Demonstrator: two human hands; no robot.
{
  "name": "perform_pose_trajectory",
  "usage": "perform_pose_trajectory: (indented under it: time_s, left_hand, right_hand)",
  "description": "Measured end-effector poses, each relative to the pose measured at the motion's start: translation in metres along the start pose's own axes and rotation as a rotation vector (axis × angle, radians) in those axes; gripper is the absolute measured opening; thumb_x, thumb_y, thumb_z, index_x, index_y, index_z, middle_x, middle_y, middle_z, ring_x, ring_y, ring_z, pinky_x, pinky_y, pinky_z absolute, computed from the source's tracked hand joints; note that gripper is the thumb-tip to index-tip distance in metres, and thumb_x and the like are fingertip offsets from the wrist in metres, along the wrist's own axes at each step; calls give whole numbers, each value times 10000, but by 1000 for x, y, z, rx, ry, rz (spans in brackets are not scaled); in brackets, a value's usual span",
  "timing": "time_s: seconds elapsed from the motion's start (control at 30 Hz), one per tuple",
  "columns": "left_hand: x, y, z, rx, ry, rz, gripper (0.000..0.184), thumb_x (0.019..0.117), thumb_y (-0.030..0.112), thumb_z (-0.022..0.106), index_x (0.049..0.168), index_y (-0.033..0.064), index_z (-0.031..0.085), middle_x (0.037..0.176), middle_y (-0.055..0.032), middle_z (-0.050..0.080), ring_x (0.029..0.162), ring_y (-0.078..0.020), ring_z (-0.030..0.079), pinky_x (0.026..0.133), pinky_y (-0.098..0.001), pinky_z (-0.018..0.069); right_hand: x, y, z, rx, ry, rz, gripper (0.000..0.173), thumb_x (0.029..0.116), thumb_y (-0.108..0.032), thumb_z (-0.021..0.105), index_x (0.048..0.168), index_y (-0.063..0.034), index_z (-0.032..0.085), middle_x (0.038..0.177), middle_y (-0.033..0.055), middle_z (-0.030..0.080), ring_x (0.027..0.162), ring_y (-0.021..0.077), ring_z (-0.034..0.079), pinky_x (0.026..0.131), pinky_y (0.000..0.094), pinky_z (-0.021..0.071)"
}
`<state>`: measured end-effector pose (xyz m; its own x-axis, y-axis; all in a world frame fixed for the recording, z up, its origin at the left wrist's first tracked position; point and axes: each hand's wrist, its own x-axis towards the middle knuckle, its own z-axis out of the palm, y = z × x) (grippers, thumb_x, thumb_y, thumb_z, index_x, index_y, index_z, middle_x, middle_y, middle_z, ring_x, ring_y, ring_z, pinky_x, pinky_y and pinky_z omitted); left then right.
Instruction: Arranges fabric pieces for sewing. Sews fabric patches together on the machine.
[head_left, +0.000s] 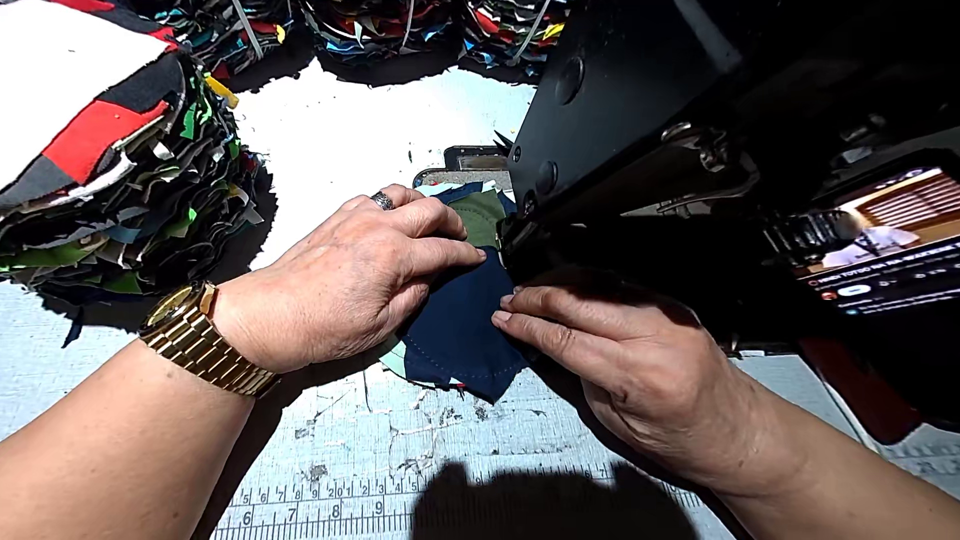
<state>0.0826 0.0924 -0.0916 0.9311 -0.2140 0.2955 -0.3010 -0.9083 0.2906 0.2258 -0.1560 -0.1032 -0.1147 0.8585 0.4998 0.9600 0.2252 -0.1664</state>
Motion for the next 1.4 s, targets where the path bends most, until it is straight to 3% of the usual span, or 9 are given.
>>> perform_pose_trajectory:
  time_s: [0.43,0.57,0.77,0.93,1.2,1.3,1.4]
  left_hand:
    - [-1,2,-2,48,1,-41,444,1007,228,411,1354,259,686,1261,14,648,1161,-207,558,931,-438,444]
    - [-1,2,-2,51,7,-44,440,1006,234,416,1352,259,686,1249,18,648,1139,-203,562,912,-432,449]
    - [0,2,-3,51,5,-45,436,1005,227,422,1347,255,691,1213,11,653,1115,-203,565,903,-427,449]
    - [1,4,-6,71,3,-54,418,980,229,457,1309,255,714,1139,10,665,1054,-193,582,865,-416,451]
    - [0,4,-4,99,24,-44,387,976,243,491,1283,241,726,1105,-4,666,1003,-200,582,830,-411,443]
    - [0,3,-2,115,38,-34,375,979,250,495,1273,230,728,1124,-2,660,1054,-218,572,854,-429,439]
    - [-1,2,1,87,71,8,373,988,226,485,1283,185,711,1280,-29,642,1281,-254,529,1044,-496,412]
  right_hand:
    - [1,5,-3,-21,42,27,305,962,28,529,1141,-27,769,1176,158,729,1194,281,656,1061,418,502]
    - [5,-3,3,34,10,-12,337,968,34,507,1225,-4,722,1261,186,683,1225,289,634,1072,417,504]
    - [5,-4,4,19,-21,-29,343,940,47,510,1172,-18,754,1195,167,711,1165,271,665,1031,382,526]
    - [1,0,-1,7,-6,3,341,950,43,506,1147,-40,773,1201,154,731,1194,261,669,1072,387,505]
    - [1,3,-3,3,31,18,314,956,29,523,1126,-41,777,1177,163,734,1171,276,678,1052,412,520]
    - [2,-1,-1,34,29,-5,329,974,22,515,1208,-29,740,1251,182,694,1214,283,645,1069,422,509]
    - [4,-3,4,42,-30,-26,352,957,33,513,1224,-32,733,1249,174,687,1200,285,642,1048,416,518]
